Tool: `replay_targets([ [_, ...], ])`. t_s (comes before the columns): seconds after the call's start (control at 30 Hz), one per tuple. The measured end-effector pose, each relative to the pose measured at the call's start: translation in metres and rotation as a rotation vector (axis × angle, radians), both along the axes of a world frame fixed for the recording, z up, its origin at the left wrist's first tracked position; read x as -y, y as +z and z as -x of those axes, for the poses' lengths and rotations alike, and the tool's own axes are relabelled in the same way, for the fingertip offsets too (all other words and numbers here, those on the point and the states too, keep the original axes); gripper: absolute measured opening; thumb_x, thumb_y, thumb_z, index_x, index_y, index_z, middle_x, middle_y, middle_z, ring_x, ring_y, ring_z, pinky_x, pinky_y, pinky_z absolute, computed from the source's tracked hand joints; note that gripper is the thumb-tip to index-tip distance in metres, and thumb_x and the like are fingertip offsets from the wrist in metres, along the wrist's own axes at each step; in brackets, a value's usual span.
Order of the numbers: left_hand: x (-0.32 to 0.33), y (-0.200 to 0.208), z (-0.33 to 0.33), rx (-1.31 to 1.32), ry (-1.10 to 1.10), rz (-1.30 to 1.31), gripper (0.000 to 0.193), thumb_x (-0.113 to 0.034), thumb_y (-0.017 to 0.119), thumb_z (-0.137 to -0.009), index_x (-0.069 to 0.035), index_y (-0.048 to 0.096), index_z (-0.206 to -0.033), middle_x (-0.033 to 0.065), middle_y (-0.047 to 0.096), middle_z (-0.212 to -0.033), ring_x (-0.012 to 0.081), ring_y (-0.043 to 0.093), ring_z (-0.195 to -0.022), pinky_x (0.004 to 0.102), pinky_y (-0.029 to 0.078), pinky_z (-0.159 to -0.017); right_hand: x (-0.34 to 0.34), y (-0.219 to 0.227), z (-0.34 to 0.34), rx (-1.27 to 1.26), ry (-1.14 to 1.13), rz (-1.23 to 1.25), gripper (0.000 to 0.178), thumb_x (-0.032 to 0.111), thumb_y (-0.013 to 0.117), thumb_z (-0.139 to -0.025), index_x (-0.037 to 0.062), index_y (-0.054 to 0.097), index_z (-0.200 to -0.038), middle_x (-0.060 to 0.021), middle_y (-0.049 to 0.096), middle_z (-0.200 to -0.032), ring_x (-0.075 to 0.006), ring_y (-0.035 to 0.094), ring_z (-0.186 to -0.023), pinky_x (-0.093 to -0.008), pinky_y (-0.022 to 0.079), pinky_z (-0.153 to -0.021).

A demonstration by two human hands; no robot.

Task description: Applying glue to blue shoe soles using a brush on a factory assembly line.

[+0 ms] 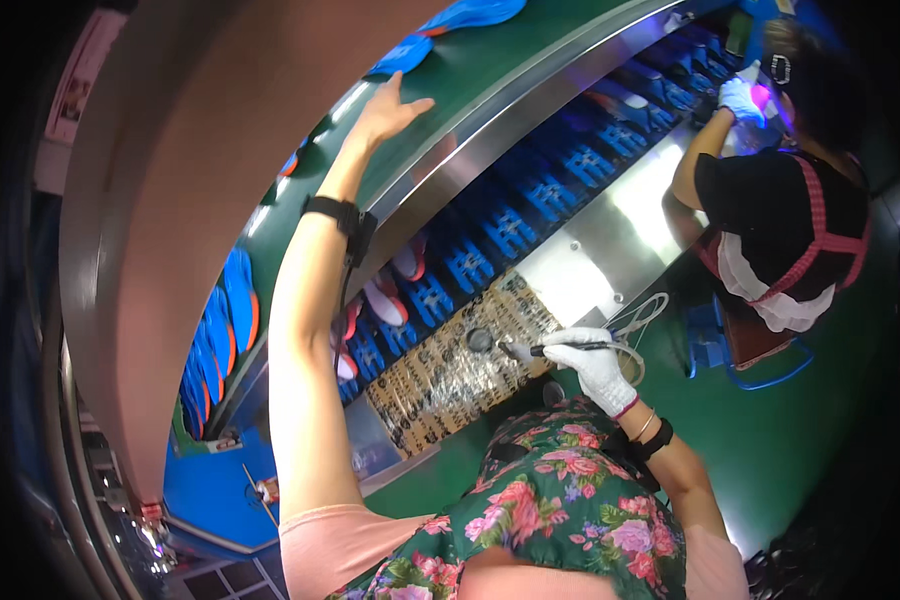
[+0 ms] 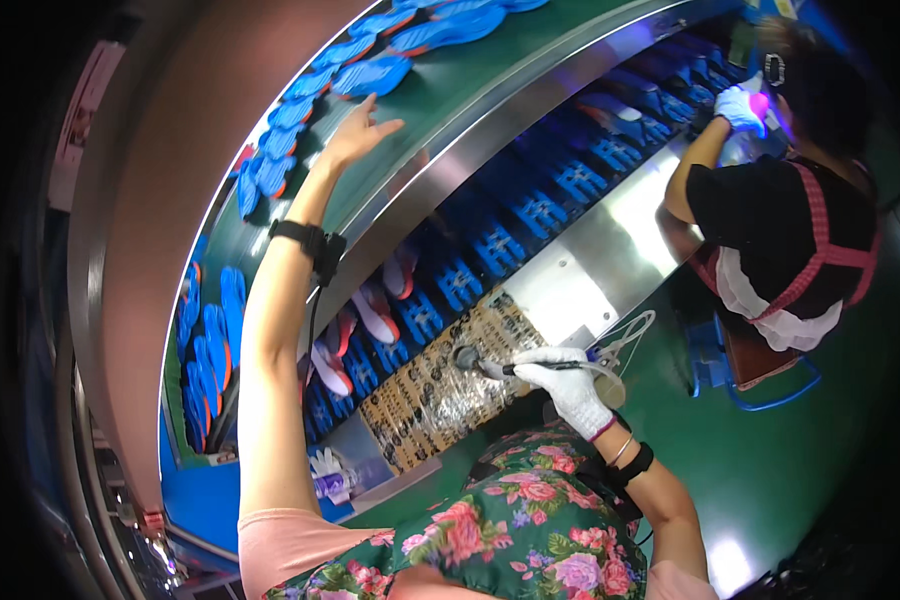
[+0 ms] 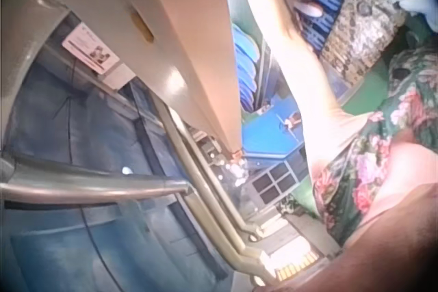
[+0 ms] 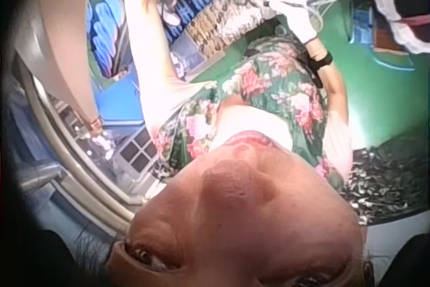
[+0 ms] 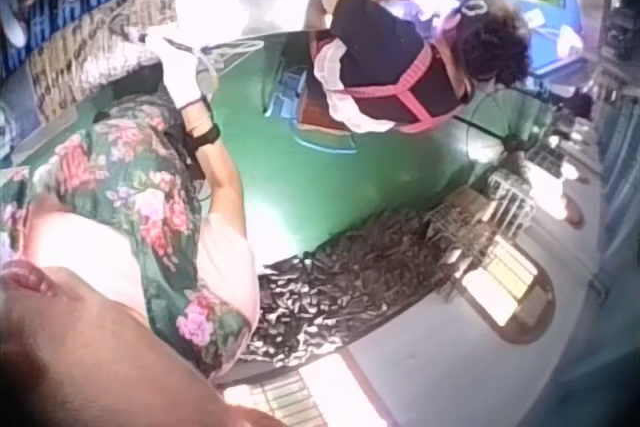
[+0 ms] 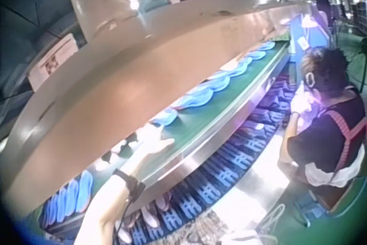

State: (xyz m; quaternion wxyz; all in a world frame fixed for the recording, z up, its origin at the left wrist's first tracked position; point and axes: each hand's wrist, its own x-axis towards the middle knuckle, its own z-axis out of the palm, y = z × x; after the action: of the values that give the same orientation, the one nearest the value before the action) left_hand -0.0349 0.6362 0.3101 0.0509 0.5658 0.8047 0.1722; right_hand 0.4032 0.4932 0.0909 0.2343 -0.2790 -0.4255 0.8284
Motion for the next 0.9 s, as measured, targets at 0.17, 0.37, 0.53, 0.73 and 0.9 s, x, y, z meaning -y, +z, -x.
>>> replay_targets([
  [0.17, -0.096, -0.013, 0.017, -0.162, 0.108, 0.047, 0.105, -0.053, 0.078, -0.081, 0.001, 0.03, -0.158, 0.0322, 0.024, -0.163, 0.0467, 0.022, -0.152, 0.0466, 0.028, -0.123, -0.017, 0.001, -0.037, 0.049, -0.087, -0.024, 0.016, 0.008, 0.076, -0.089, 0.0025, 0.08, -0.104, -0.0013, 0.077, -0.09, -0.0055, 0.064, -0.075, -0.0217, 0.051, -0.067],
  [0.37, -0.068, -0.022, 0.053, -0.248, 0.246, -0.155, 0.056, -0.043, 0.083, -0.081, -0.008, 0.063, -0.119, 0.0333, 0.05, -0.14, 0.0434, 0.052, -0.13, 0.051, 0.043, -0.11, -0.04, -0.004, -0.047, 0.018, -0.148, -0.055, 0.018, 0.007, 0.076, -0.088, 0.0002, 0.078, -0.105, -0.0025, 0.075, -0.089, -0.0078, 0.065, -0.077, -0.0225, 0.052, -0.07],
  [0.53, 0.023, -0.005, 0.028, 0.634, 0.151, -0.382, 0.037, -0.021, 0.08, -0.09, -0.005, 0.06, -0.116, 0.0185, 0.055, -0.123, 0.0285, 0.069, -0.099, 0.0383, 0.057, -0.098, -0.048, -0.004, -0.037, -0.005, -0.05, -0.02, 0.017, -0.002, 0.075, -0.086, -0.0016, 0.077, -0.103, -0.0072, 0.077, -0.094, -0.0091, 0.068, -0.075, -0.0206, 0.052, -0.065],
  [0.73, 0.19, -0.005, -0.022, 1.435, 0.218, -0.922, 0.016, -0.016, 0.064, -0.102, -0.007, 0.057, -0.113, 0.0079, 0.056, -0.124, 0.0303, 0.056, -0.125, 0.0532, 0.045, -0.114, -0.045, 0.004, -0.018, -0.008, 0.137, -0.07, 0.018, 0.003, 0.074, -0.089, -0.0024, 0.077, -0.106, -0.0079, 0.078, -0.096, -0.011, 0.07, -0.084, -0.0244, 0.056, -0.075],
  [0.9, 0.319, -0.056, -0.117, 0.944, 0.497, -0.878, 0.07, 0.001, 0.069, -0.085, -0.014, 0.041, -0.147, 0.0122, 0.051, -0.141, 0.0281, 0.054, -0.13, 0.0463, 0.048, -0.108, -0.042, 0.012, -0.007, 0.011, 0.162, 0.003, 0.018, 0.003, 0.074, -0.089, -0.0001, 0.078, -0.107, -0.0042, 0.077, -0.093, -0.0082, 0.066, -0.079, -0.0229, 0.053, -0.071],
])
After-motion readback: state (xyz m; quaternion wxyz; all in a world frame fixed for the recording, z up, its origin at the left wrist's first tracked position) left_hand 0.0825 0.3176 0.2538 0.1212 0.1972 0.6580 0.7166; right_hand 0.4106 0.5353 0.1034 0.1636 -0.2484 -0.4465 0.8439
